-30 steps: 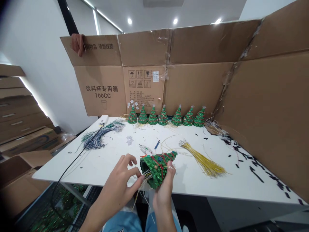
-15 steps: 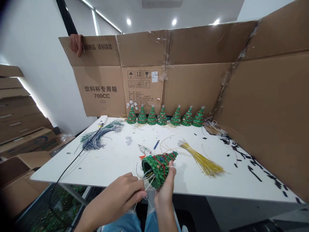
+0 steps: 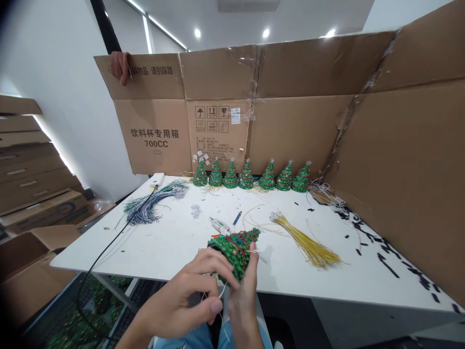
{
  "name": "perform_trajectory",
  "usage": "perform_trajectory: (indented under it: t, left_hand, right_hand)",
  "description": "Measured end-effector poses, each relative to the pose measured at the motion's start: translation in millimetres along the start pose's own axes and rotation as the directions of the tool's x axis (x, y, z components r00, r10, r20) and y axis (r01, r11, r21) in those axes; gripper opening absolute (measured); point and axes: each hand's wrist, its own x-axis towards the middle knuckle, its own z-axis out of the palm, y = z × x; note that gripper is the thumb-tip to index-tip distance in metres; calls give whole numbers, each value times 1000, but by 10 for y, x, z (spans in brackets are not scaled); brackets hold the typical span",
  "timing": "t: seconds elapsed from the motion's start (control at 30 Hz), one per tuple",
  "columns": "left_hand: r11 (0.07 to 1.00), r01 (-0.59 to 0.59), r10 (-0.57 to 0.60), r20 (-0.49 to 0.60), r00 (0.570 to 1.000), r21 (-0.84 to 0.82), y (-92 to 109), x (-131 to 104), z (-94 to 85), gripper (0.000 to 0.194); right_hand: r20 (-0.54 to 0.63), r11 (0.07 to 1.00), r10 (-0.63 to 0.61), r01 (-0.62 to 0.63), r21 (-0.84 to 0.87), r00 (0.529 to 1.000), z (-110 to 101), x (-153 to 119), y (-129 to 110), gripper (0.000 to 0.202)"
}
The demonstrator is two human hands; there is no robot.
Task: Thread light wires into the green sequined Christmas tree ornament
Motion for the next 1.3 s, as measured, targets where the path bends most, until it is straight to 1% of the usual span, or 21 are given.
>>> perform_trajectory:
  t: [0.07, 0.13, 0.17, 0.23, 0.33, 0.4, 0.5, 0.57, 0.73, 0.83, 0.9, 1.0, 1.1, 1.17, 1.23, 1.3]
  left_hand:
    - [991, -8, 6, -17, 1000, -131, -27, 4, 39, 32]
    - [969, 29, -39, -34, 999, -246, -44, 9, 77, 36]
    - [957, 62, -77, -41, 996, -283, -47, 13, 92, 38]
    - [941, 134, -160, -60, 985, -310, -47, 27, 113, 39]
    - [938, 195, -224, -73, 972, -286, -57, 52, 131, 38]
    - [942, 220, -243, -63, 968, -253, -81, 63, 145, 37]
    - [946, 254, -269, -53, 962, -202, -128, 65, 182, 37]
    - [950, 266, -280, -70, 957, -165, -151, 60, 214, 37]
    - [960, 271, -280, -186, 942, -74, -151, 52, 281, 43]
    - [960, 277, -281, -205, 937, -49, -124, 42, 297, 41]
    - [947, 318, -322, -189, 928, -51, -106, 24, 306, 37]
    - [914, 402, -404, -170, 899, -48, -94, -3, 317, 23]
    - [897, 441, -438, -180, 881, -23, -102, 7, 310, 10]
    - [902, 431, -426, -180, 887, -14, -114, 34, 291, 6]
    - [916, 402, -398, -173, 901, -14, -127, 63, 270, 9]
    - [927, 375, -370, -173, 913, -4, -140, 84, 262, 15]
  right_hand:
    - [-1, 994, 96, -96, 51, 995, 16, -19, -11, 47]
    - [-1, 981, 172, -172, 88, 985, 15, -24, -13, 49]
    - [-3, 979, 182, -181, 92, 983, 9, -20, -12, 49]
    - [-28, 986, 154, -152, 76, 988, -6, -1, -6, 48]
    - [-80, 998, 49, -46, 44, 996, -24, 35, -3, 49]
    - [-87, 999, 23, -19, 50, 996, -31, 48, -8, 51]
    - [-64, 995, 29, -23, 93, 998, -34, 47, -18, 49]
    - [-57, 992, 29, -22, 120, 998, -30, 39, -20, 45]
    - [-18, 981, 90, -86, 177, 996, -4, 12, -10, 40]
    - [-14, 977, 67, -63, 204, 998, 3, -2, 1, 38]
    - [-25, 977, 65, -59, 204, 998, 1, -10, 8, 38]
    - [-25, 978, 44, -38, 203, 999, -1, -16, 10, 40]
    - [-32, 977, 4, 3, 213, 999, 2, -10, 2, 38]
    - [-66, 978, 1, 13, 210, 998, 2, 3, -4, 37]
    - [-100, 978, 1, 20, 209, 995, 2, 15, -7, 38]
    - [-101, 975, -12, 34, 219, 995, 4, 23, -7, 37]
